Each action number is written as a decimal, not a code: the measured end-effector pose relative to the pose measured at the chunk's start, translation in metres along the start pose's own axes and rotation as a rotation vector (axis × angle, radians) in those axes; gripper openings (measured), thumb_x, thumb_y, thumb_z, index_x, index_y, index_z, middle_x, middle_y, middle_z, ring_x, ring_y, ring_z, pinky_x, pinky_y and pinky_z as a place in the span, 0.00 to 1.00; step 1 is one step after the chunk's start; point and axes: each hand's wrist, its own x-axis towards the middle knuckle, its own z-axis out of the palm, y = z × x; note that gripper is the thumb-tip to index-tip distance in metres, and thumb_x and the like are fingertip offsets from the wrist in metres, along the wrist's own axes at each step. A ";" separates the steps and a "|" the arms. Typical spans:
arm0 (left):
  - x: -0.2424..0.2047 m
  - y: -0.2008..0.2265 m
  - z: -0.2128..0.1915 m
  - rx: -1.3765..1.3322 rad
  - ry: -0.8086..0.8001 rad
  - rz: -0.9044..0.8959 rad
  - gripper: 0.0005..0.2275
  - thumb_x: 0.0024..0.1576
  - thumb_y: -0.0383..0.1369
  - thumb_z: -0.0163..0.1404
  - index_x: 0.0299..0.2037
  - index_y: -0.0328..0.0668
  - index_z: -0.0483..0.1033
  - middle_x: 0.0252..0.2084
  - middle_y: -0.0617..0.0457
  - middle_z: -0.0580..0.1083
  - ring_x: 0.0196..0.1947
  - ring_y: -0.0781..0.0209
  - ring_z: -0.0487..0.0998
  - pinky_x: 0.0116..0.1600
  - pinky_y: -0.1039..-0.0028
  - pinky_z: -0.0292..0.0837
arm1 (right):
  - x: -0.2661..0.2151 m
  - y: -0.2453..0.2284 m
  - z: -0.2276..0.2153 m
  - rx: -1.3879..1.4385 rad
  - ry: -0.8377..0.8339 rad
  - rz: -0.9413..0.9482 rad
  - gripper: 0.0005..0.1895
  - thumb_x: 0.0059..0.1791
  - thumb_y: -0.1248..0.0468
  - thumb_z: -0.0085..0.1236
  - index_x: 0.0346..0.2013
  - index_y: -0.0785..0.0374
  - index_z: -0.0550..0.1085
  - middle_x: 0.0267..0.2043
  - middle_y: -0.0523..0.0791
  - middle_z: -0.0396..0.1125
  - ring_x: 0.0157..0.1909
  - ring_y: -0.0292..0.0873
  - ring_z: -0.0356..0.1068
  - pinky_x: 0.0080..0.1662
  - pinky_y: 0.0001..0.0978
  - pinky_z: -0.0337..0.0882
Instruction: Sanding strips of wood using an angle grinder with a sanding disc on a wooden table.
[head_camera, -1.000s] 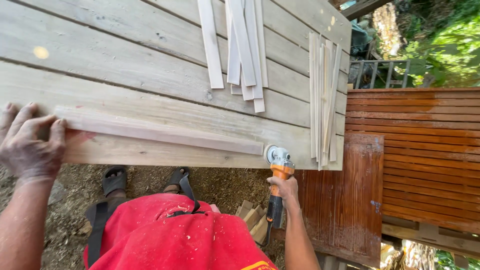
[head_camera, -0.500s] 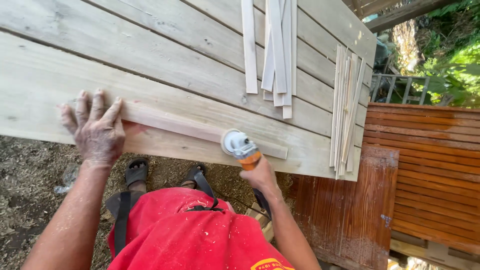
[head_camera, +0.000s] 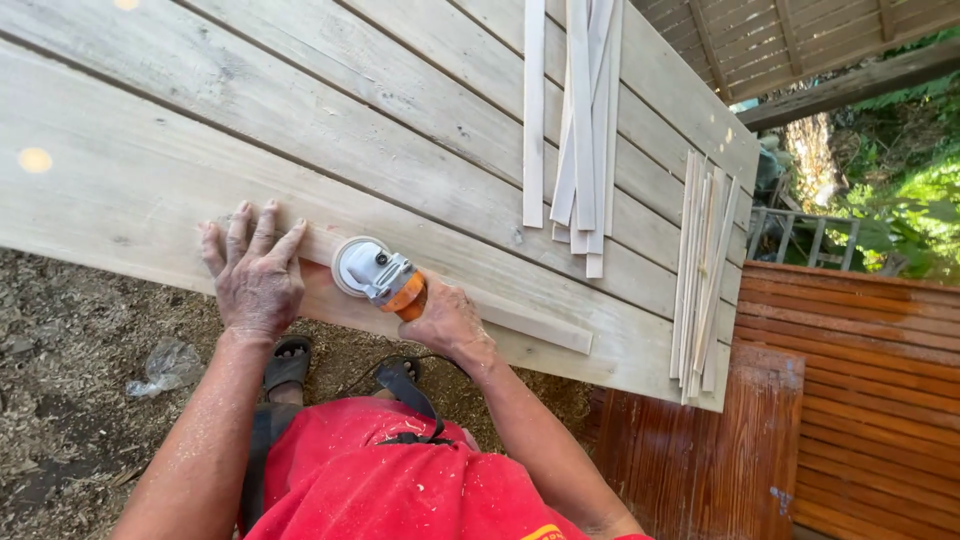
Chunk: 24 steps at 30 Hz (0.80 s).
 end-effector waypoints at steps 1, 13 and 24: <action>-0.001 -0.003 0.007 0.003 0.004 0.010 0.15 0.69 0.43 0.44 0.64 0.73 0.77 0.79 0.59 0.62 0.81 0.55 0.51 0.82 0.58 0.23 | -0.006 -0.003 -0.004 0.018 0.036 -0.050 0.43 0.31 0.62 0.67 0.62 0.57 0.68 0.43 0.47 0.73 0.45 0.49 0.74 0.53 0.43 0.75; -0.007 -0.028 0.033 -0.156 -0.015 0.033 0.10 0.77 0.45 0.43 0.61 0.67 0.76 0.77 0.55 0.62 0.81 0.49 0.50 0.85 0.57 0.22 | -0.095 0.245 -0.029 0.328 0.179 0.595 0.44 0.29 0.61 0.68 0.59 0.60 0.66 0.49 0.47 0.72 0.46 0.43 0.75 0.49 0.38 0.80; -0.008 0.139 0.033 -0.148 -0.202 0.334 0.19 0.68 0.38 0.48 0.68 0.46 0.67 0.73 0.41 0.62 0.78 0.46 0.54 0.82 0.50 0.35 | -0.232 0.426 0.023 1.144 0.751 0.884 0.29 0.34 0.61 0.72 0.45 0.73 0.74 0.33 0.52 0.73 0.31 0.47 0.74 0.37 0.40 0.77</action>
